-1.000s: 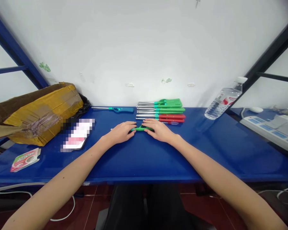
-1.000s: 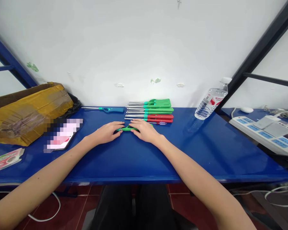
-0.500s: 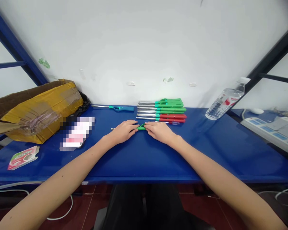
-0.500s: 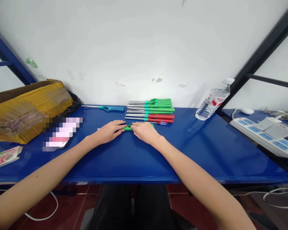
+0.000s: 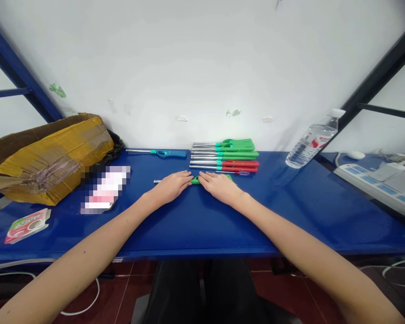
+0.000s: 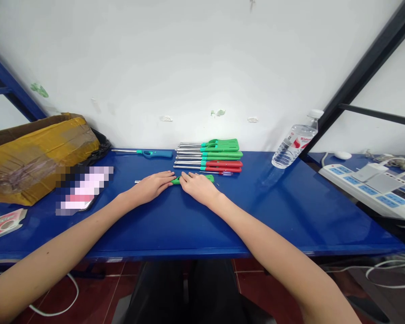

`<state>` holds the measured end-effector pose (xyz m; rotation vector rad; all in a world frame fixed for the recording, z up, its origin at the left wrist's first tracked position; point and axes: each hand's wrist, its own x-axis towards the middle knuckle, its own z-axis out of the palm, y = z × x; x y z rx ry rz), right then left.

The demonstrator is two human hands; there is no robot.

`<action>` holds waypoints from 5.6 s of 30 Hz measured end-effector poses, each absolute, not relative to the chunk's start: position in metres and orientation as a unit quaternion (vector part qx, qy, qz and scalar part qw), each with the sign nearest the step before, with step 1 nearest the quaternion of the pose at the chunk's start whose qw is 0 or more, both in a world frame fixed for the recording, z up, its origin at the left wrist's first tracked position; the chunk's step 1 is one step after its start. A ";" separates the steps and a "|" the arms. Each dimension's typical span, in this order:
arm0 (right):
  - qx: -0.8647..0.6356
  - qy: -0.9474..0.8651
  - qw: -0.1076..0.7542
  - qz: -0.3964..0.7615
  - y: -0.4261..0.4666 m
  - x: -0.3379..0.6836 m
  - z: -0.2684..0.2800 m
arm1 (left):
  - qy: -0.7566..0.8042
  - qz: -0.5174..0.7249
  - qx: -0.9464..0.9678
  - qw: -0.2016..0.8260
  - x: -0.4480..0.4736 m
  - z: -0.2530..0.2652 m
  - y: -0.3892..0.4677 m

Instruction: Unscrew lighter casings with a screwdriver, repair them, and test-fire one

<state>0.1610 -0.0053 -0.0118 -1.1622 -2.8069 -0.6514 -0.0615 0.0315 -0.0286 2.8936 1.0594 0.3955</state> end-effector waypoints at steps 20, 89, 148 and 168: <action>-0.418 -0.884 0.026 -0.210 -0.004 0.157 -0.018 | 0.358 0.096 0.928 0.048 -0.059 -0.020 0.029; -0.404 -0.868 0.286 0.029 0.015 0.197 0.007 | 0.345 0.077 0.935 -0.018 -0.066 -0.002 0.017; -0.368 -0.911 0.153 0.108 0.012 0.202 0.014 | 0.289 0.138 0.946 0.049 -0.084 0.017 0.025; -0.365 -0.904 0.221 0.031 0.011 0.200 0.012 | 0.310 0.134 0.939 0.072 -0.086 0.020 0.020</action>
